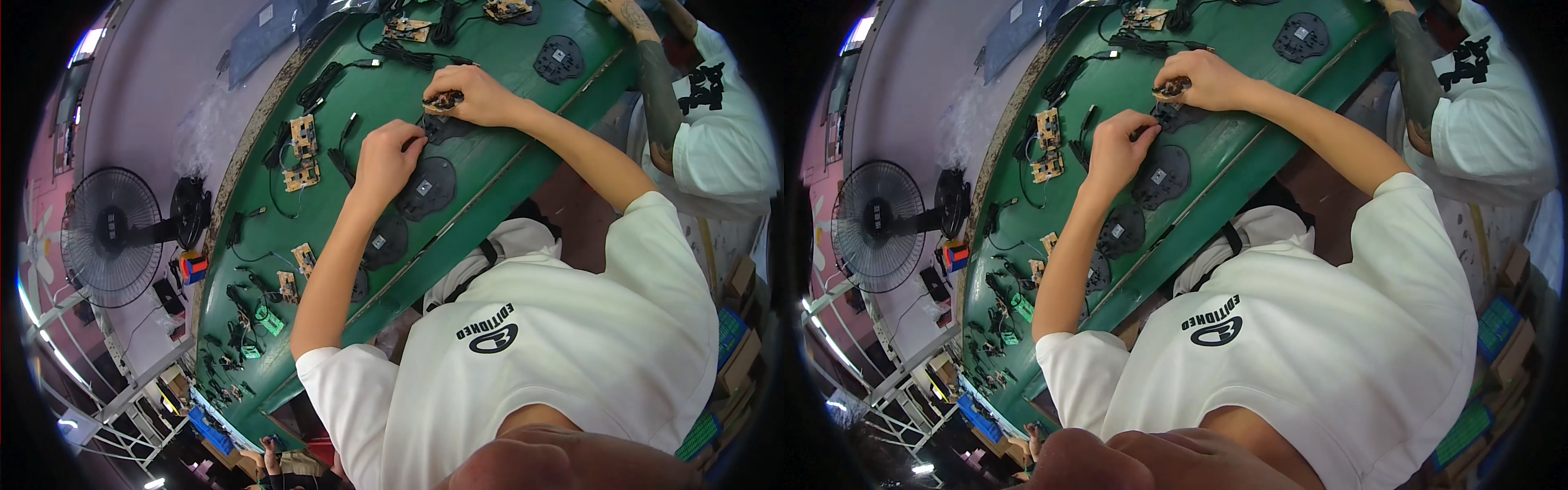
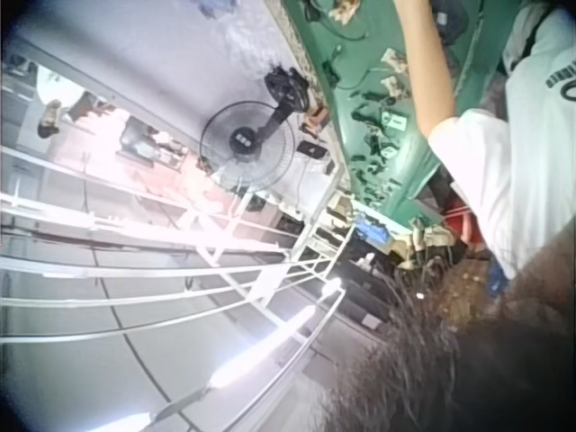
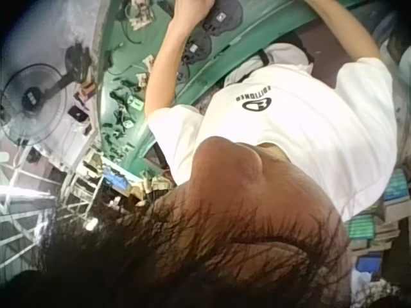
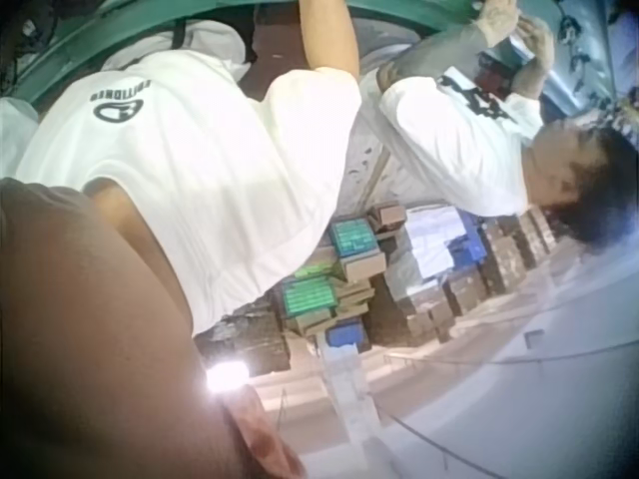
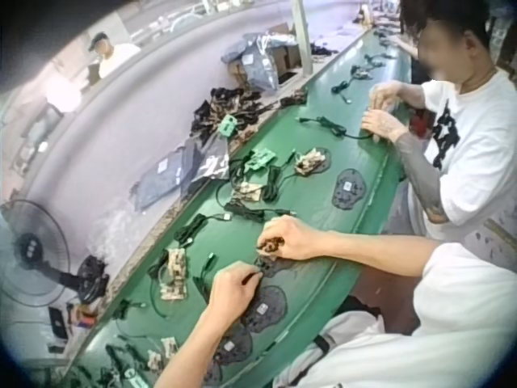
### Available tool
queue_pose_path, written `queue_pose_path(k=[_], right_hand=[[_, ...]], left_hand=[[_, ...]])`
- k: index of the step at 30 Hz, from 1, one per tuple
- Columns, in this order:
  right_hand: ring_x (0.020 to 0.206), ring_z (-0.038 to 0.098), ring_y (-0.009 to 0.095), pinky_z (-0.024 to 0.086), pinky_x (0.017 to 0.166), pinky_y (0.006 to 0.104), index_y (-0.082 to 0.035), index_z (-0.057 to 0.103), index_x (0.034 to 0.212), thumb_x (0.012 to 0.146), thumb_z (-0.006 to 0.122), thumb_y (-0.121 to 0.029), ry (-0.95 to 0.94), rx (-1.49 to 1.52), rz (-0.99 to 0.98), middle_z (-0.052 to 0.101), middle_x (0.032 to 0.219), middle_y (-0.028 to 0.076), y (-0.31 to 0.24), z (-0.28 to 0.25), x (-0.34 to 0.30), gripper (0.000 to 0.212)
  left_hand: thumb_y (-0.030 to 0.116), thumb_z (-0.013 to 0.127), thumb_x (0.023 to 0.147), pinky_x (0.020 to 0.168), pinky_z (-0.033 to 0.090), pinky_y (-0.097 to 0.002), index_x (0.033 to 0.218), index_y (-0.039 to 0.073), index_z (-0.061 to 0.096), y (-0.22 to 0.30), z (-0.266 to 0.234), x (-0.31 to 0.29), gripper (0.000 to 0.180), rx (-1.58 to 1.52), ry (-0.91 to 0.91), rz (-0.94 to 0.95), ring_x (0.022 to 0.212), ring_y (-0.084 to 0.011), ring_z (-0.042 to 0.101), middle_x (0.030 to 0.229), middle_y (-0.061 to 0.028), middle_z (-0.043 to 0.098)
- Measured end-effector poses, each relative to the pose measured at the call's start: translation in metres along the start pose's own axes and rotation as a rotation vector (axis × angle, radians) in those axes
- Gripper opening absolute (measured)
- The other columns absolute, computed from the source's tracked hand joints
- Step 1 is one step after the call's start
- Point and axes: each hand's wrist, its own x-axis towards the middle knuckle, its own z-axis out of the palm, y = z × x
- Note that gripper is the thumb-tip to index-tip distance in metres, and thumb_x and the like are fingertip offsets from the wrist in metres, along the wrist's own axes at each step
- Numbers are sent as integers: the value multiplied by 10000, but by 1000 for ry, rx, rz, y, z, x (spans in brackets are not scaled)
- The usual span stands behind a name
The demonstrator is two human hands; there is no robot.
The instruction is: The person assembles electronic computer mice components by hand, combining PCB boards, computer mouse shells, electronic components, and cables on an assembly line.
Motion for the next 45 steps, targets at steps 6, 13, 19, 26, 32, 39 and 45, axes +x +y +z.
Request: queue_pose_path(k=[6,13,19,26,32,39,45], right_hand=[[807,635,293,490,731,391,-36,704,916,782,757,-133,-35,-67,92,666,848,102,-8,-2,7,173],[841,674,348,521,758,436,-16,717,911,741,744,-142,-124,-114,210,701,858,161,-19,-8,20,213],[824,641,319,495,733,420,-11,674,860,726,747,-96,-118,-122,204,669,848,125,-21,-8,24,174],[849,692,349,532,774,447,-36,737,934,737,739,-137,-147,-214,284,712,865,162,-31,-11,19,221],[826,681,351,519,744,451,-24,690,899,731,721,-91,-179,-241,303,700,845,159,-25,1,35,184],[826,684,360,518,726,462,-48,663,982,710,687,-66,-191,-223,147,702,836,167,-10,24,49,274],[812,664,330,496,708,420,-20,616,944,751,738,-142,-247,-177,226,684,823,149,-15,16,49,259]], left_hand=[[58,715,842,676,517,-383,919,-13,711,0,1,6,104,79,-24,74,745,-325,656,862,-150,685],[50,709,835,709,514,-411,895,-11,696,6,-1,9,87,-135,-44,-204,764,-352,640,835,-151,668],[38,714,830,720,502,-415,885,0,679,1,7,5,76,84,29,80,800,-340,621,833,-128,639],[62,730,834,725,502,-402,954,16,714,-6,8,4,130,-105,24,-67,835,-311,627,889,-121,662],[80,741,831,743,504,-394,1031,43,752,-12,6,7,204,-72,-19,-28,864,-293,627,927,-102,676],[107,743,828,785,508,-392,1040,68,755,-15,8,7,216,-4,-19,33,900,-287,617,954,-73,682],[134,742,834,810,512,-410,1109,94,737,-14,7,7,279,56,15,45,925,-296,612,1021,-79,674]])
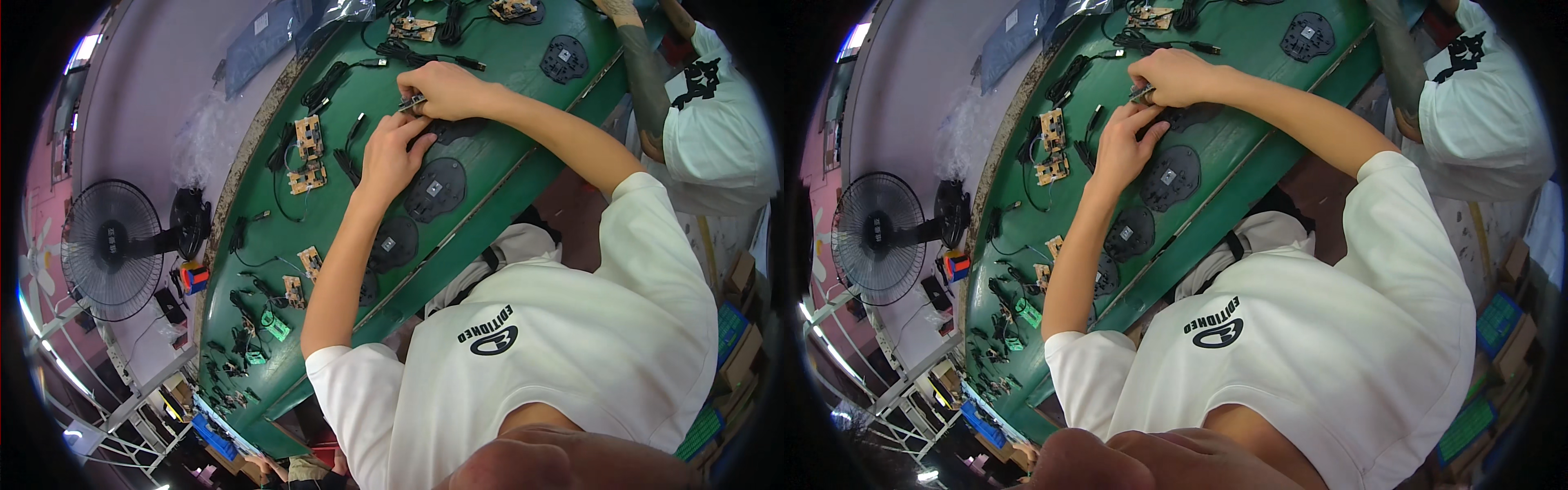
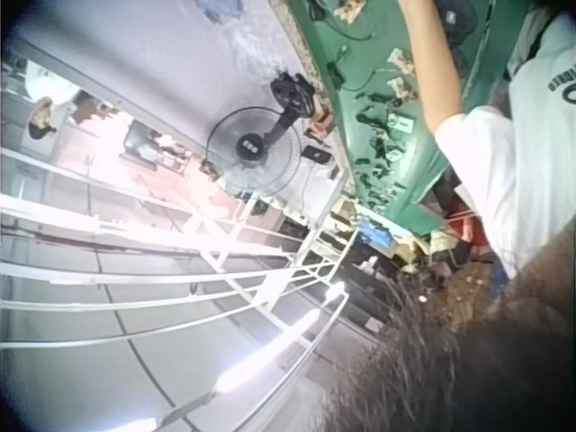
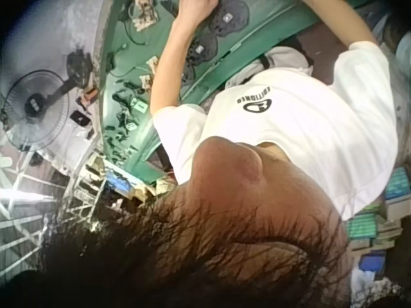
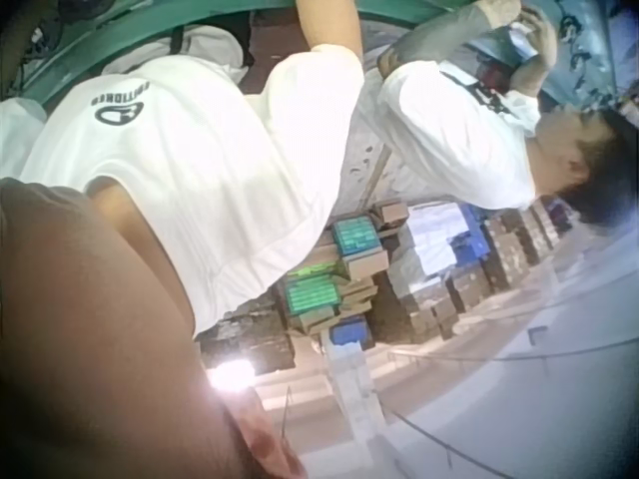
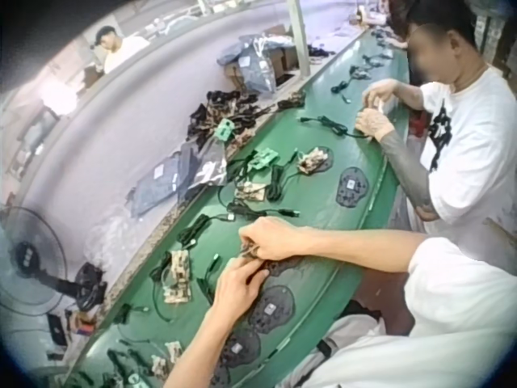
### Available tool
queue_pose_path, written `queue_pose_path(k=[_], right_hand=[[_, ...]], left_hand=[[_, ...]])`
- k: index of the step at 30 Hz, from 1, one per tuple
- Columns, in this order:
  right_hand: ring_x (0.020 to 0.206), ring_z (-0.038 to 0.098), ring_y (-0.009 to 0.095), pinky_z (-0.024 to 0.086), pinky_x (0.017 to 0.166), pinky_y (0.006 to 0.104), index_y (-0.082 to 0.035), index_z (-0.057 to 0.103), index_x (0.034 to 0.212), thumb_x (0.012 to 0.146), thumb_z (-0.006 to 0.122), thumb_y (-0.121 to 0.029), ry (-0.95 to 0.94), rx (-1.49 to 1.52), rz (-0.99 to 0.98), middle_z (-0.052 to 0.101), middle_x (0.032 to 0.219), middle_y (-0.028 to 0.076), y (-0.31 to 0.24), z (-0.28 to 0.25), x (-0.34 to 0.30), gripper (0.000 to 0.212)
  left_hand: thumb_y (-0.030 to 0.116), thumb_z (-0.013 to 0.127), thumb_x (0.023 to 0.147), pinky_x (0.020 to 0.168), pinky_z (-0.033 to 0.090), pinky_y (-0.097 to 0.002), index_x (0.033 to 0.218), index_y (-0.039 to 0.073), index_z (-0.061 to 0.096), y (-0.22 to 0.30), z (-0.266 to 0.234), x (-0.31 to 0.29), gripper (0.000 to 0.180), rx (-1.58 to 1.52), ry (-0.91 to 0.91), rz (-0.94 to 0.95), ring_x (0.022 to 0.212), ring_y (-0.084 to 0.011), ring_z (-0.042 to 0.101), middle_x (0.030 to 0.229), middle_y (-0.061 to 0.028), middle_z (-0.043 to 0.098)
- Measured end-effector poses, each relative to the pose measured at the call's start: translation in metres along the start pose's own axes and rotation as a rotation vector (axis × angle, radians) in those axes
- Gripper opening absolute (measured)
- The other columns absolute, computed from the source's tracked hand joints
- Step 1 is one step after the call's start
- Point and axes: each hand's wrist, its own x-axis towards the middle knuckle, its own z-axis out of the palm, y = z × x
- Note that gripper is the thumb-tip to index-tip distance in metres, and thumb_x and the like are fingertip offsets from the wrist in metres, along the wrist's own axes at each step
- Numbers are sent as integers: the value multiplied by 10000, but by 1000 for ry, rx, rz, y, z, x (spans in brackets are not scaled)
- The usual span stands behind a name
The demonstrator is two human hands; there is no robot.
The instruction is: The person assembles electronic computer mice components by hand, combining PCB boards, computer mouse shells, electronic components, and cables on an assembly line.
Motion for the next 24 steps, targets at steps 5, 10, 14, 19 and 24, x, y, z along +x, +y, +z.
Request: queue_pose_path(k=[5,10,14,19,24], right_hand=[[751,619,214,463,664,345,-27,598,1038,785,736,-209,-219,142,-9,636,813,91,-2,-34,7,341],[933,563,135,448,820,312,-16,582,1131,867,711,-241,-387,452,-109,608,965,56,17,-41,-1,370],[1025,566,157,434,898,310,-24,615,1130,914,663,-234,-245,483,-119,627,1041,41,29,-40,-27,305],[1084,587,268,470,960,399,-31,616,1142,820,709,-82,75,216,-157,621,1108,100,30,-22,-42,339],[1129,555,282,463,972,396,-40,596,1179,794,703,-69,101,116,-239,595,1169,95,35,-17,-46,401]], left_hand=[[165,749,836,838,498,-415,1129,100,733,0,-3,1,301,15,-7,-4,943,-302,597,1002,-88,655],[177,755,843,824,480,-399,1141,113,744,-2,-2,2,305,-48,-60,-95,916,-290,585,967,-88,642],[179,757,842,818,479,-394,1134,107,749,-3,-3,4,301,-71,-51,-94,909,-284,582,954,-87,637],[191,761,840,805,477,-385,1125,96,749,-3,-4,4,300,-59,-71,-104,892,-278,572,950,-84,637],[198,765,838,797,478,-388,1103,90,751,-4,-3,5,286,-50,-72,-106,890,-278,575,951,-84,637]])
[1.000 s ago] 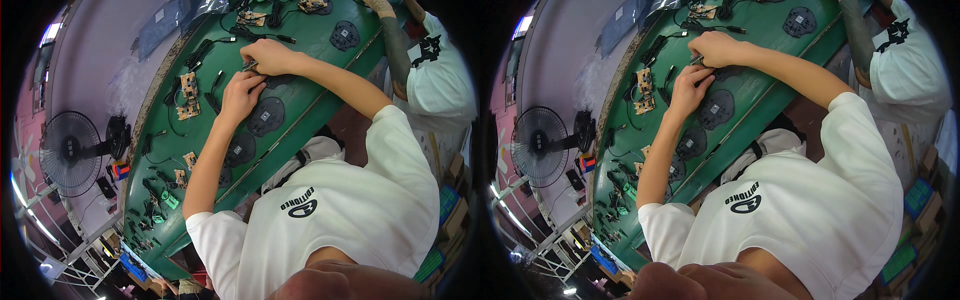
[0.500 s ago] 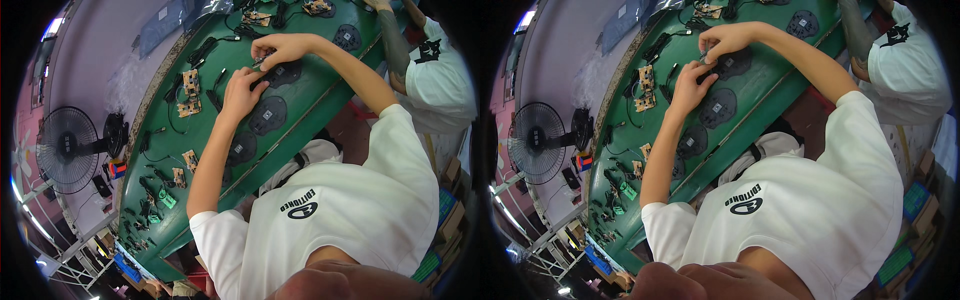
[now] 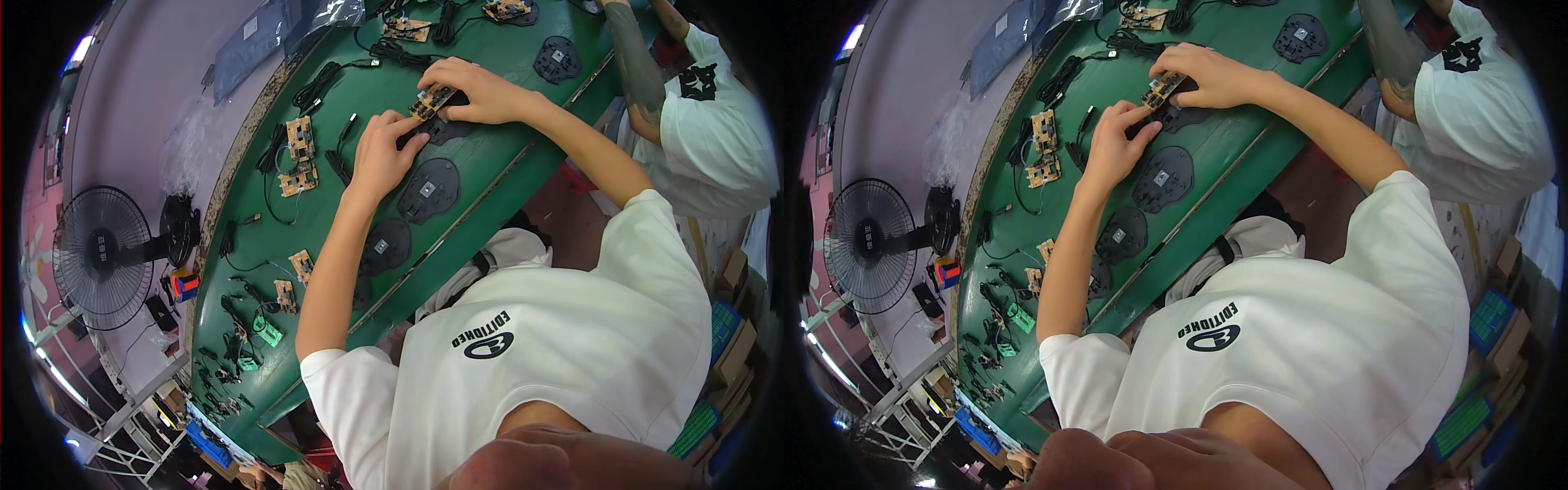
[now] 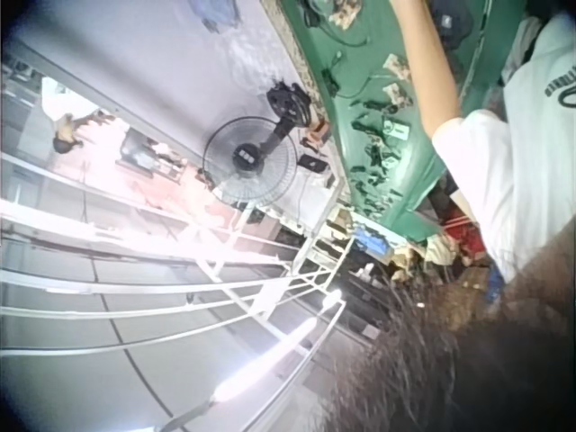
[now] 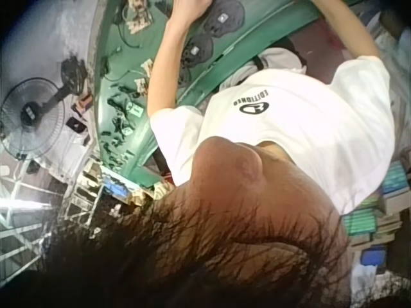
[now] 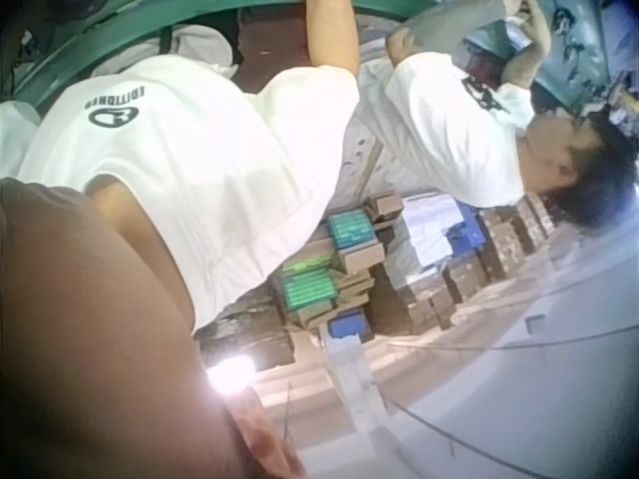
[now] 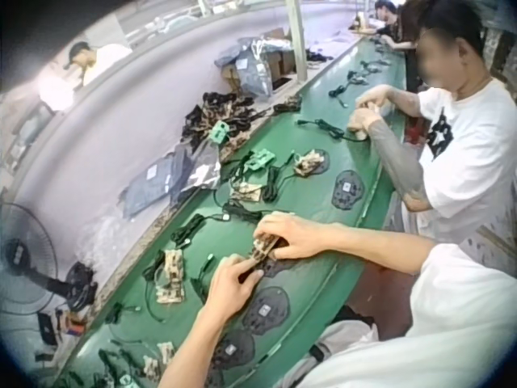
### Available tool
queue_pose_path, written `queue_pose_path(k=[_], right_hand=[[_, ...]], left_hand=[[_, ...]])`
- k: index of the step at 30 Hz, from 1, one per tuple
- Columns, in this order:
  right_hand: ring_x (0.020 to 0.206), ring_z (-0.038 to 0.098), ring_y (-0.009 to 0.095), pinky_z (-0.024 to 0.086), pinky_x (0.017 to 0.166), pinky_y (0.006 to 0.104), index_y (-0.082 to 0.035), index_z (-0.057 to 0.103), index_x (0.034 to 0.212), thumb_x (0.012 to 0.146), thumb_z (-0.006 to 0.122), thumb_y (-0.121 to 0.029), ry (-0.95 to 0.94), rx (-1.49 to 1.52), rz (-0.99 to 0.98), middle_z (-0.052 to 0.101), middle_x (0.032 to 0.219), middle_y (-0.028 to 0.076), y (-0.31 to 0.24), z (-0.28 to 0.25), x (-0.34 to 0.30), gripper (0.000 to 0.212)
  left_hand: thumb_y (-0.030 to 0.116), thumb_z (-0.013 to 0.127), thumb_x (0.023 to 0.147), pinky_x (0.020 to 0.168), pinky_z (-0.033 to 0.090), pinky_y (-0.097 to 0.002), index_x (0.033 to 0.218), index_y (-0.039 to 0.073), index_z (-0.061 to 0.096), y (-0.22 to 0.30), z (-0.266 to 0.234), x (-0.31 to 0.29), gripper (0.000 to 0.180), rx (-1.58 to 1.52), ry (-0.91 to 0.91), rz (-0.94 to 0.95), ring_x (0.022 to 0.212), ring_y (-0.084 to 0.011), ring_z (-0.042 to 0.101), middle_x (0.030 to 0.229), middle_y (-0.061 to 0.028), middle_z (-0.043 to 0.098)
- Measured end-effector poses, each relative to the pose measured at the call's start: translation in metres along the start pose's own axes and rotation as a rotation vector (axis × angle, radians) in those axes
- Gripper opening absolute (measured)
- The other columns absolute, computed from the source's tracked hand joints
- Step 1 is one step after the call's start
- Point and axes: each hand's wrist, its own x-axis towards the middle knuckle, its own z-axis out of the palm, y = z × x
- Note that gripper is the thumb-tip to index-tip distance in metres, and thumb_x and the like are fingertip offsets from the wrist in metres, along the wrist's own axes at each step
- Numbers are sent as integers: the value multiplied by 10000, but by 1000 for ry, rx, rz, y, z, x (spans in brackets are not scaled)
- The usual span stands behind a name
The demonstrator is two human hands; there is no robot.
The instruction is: The person assembles electronic computer mice components by hand, combining PCB boards, computer mouse shells, electronic components, and cables on an assembly line.
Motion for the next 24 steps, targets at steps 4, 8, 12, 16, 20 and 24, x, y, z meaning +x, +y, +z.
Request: queue_pose_path(k=[4,8,12,16,20,24], right_hand=[[1156,542,286,451,990,401,-48,592,1201,787,703,-74,-43,23,9,583,1199,97,-1,-3,0,429],[1175,540,272,442,1009,397,-49,586,1236,795,702,-110,-72,117,44,582,1223,94,-3,-8,0,460],[1151,566,292,462,1016,398,-53,585,1275,830,680,-155,-128,127,39,592,1197,106,4,-18,-1,466],[1175,550,278,446,1025,389,-48,594,1275,843,679,-162,-131,87,-12,593,1229,98,3,-16,-2,455],[1200,538,277,439,1032,398,-52,613,1300,872,706,-183,-141,51,4,607,1240,90,3,-14,-4,457],[1209,539,278,445,1029,401,-60,618,1317,885,718,-213,-170,90,48,621,1248,90,-2,-16,-2,469]], left_hand=[[199,765,838,793,479,-394,1082,73,749,-1,0,-1,275,-11,3,-6,892,-280,577,961,-85,641],[199,764,840,795,479,-395,1071,61,747,-3,0,-1,269,-6,9,13,896,-282,578,968,-86,643],[203,764,840,799,479,-394,1059,55,746,-2,1,-2,265,-4,9,8,895,-283,579,964,-87,643],[206,764,840,796,478,-393,1051,59,750,-4,2,-2,258,-2,18,27,896,-283,579,955,-84,643],[206,764,840,795,478,-392,1050,62,751,-4,4,1,255,-33,6,4,894,-283,579,948,-82,642],[206,762,841,796,477,-394,1043,66,756,-2,0,-1,245,-22,12,6,893,-283,578,945,-81,642]])
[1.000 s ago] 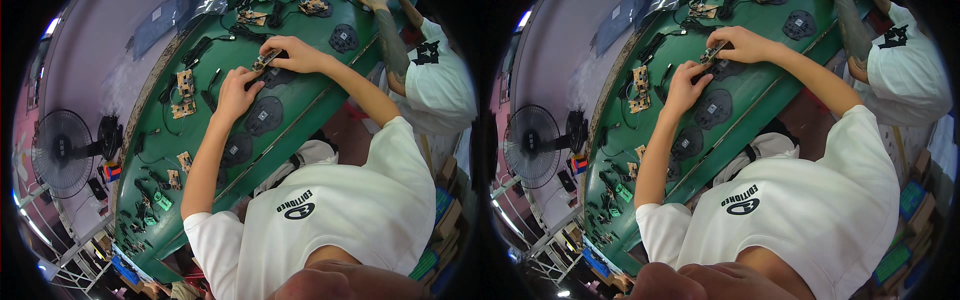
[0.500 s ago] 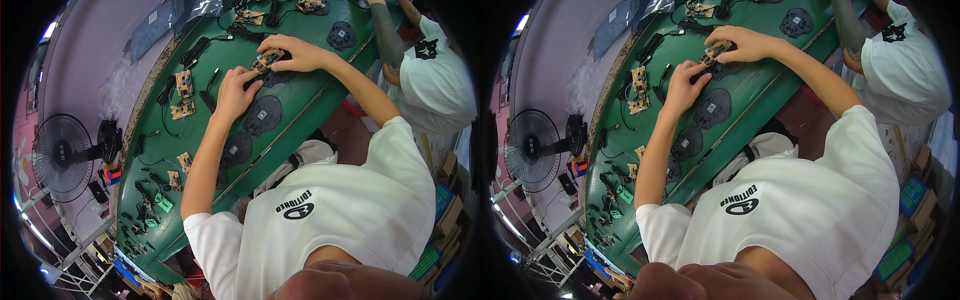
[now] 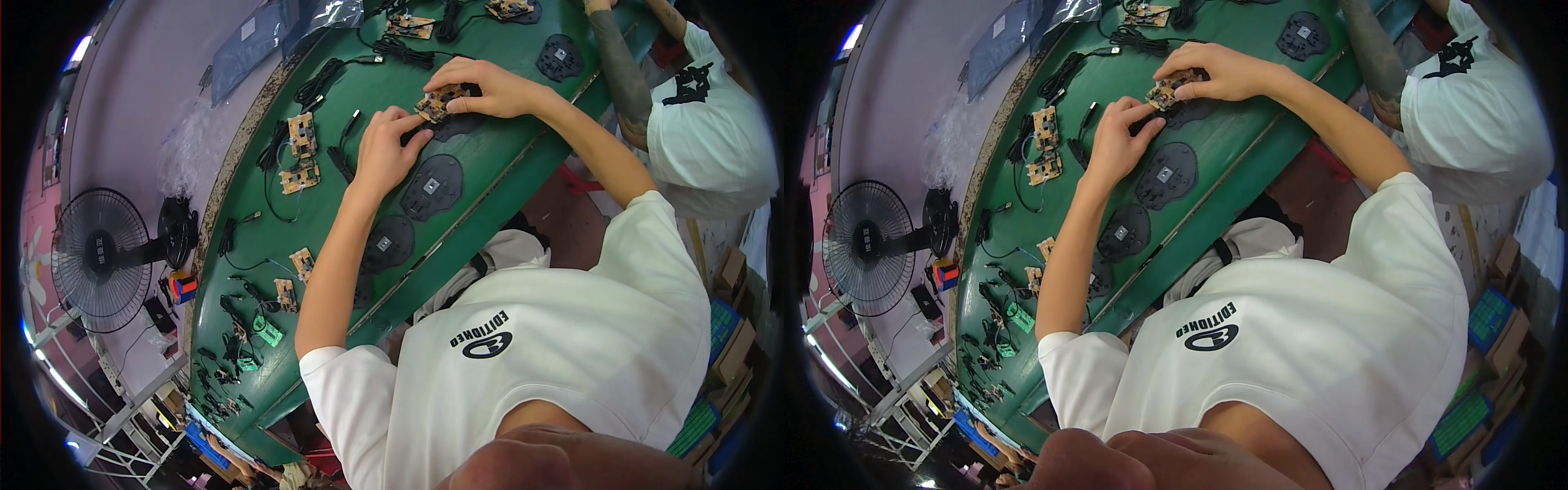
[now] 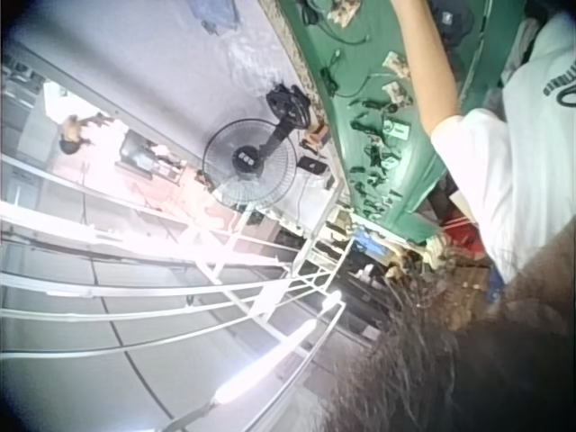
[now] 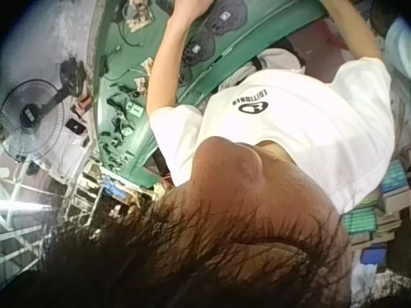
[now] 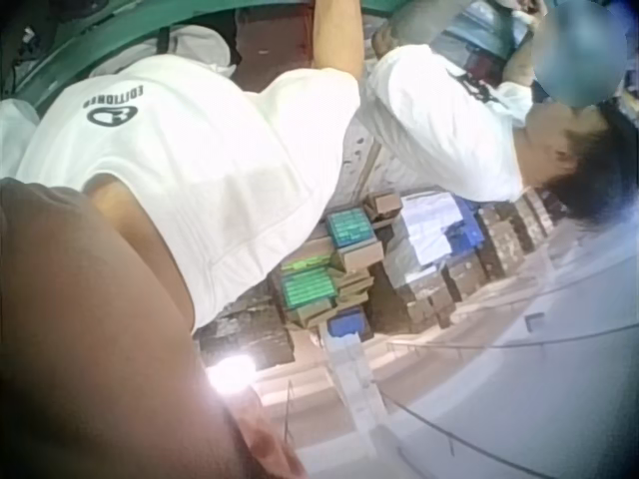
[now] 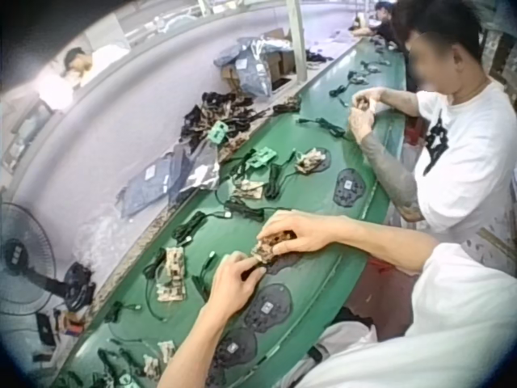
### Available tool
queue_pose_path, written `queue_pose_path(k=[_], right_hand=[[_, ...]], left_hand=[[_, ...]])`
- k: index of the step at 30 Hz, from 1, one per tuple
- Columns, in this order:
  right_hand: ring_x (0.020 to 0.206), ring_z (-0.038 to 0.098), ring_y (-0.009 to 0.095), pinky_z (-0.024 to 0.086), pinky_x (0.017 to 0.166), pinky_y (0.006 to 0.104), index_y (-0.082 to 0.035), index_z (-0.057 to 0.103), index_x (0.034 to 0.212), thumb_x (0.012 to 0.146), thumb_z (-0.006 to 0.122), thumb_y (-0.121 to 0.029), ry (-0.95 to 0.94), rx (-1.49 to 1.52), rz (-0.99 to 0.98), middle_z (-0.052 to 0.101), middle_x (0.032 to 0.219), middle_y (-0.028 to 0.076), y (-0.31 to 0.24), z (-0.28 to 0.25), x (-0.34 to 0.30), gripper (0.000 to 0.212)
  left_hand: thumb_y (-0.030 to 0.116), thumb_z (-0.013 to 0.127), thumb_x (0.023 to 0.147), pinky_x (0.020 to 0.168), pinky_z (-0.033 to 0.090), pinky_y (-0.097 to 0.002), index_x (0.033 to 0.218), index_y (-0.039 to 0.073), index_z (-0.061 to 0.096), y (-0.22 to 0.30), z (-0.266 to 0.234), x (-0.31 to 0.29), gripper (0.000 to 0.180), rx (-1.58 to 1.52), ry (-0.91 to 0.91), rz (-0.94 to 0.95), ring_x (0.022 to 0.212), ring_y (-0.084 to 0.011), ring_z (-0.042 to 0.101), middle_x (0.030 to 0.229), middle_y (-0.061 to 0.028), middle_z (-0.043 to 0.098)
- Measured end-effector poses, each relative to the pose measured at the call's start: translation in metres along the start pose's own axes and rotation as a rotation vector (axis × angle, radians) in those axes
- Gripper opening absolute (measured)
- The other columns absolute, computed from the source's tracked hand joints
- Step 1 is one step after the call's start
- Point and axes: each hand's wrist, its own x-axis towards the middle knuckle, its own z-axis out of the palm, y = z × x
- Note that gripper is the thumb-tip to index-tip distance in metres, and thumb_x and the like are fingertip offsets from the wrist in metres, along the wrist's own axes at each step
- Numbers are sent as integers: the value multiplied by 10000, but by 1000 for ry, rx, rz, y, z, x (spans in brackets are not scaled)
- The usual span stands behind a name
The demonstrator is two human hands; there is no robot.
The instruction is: The person assembles electronic computer mice components by hand, combining PCB boards, computer mouse shells, electronic components, and cables on an assembly line.
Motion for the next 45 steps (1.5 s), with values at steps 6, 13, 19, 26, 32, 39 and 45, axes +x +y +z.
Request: queue_pose_path(k=[6,13,19,26,32,39,45], right_hand=[[1184,552,285,454,1009,403,-66,633,1297,878,722,-183,17,24,-29,626,1244,95,1,4,-11,444],[1128,557,233,521,834,331,-94,646,1311,901,713,-173,49,-43,-158,627,1227,64,1,3,-9,423],[1164,546,278,471,968,397,-38,649,1277,873,722,-155,-3,-67,-141,627,1228,91,0,4,-11,427],[1151,556,255,463,956,399,-106,693,1233,842,756,-199,33,-199,-158,641,1183,51,-9,10,-9,407],[1197,548,276,434,1014,421,-82,658,1268,823,767,-193,16,-200,-120,621,1242,80,-13,8,-11,472],[1223,529,294,397,1057,441,-55,621,1256,856,718,-153,124,-324,-44,595,1273,96,-15,15,-24,423],[1201,534,283,416,1027,432,-57,629,1223,852,711,-128,78,-372,34,588,1252,83,-33,26,-18,386]], left_hand=[[205,768,833,801,477,-392,1066,87,765,-1,0,3,261,-29,-9,-49,894,-275,574,947,-77,644],[166,809,793,715,463,-331,1133,75,751,0,-6,9,357,-186,-77,-174,761,-185,566,833,-57,603],[160,805,799,716,448,-317,1161,99,750,3,-7,13,371,-209,-118,-232,758,-161,530,808,-21,568],[209,827,784,767,458,-311,1244,83,700,3,-8,2,494,-215,-132,-217,830,-164,541,891,-26,593],[341,835,747,853,455,-412,1090,49,687,18,21,-5,475,8,167,-115,956,-306,597,1023,-90,651],[274,811,789,843,510,-410,1094,56,726,17,-11,-4,384,129,47,-49,987,-321,630,1038,-107,673],[238,813,793,854,504,-399,1140,14,708,8,-14,-10,427,108,8,-42,985,-319,632,1039,-134,664]])
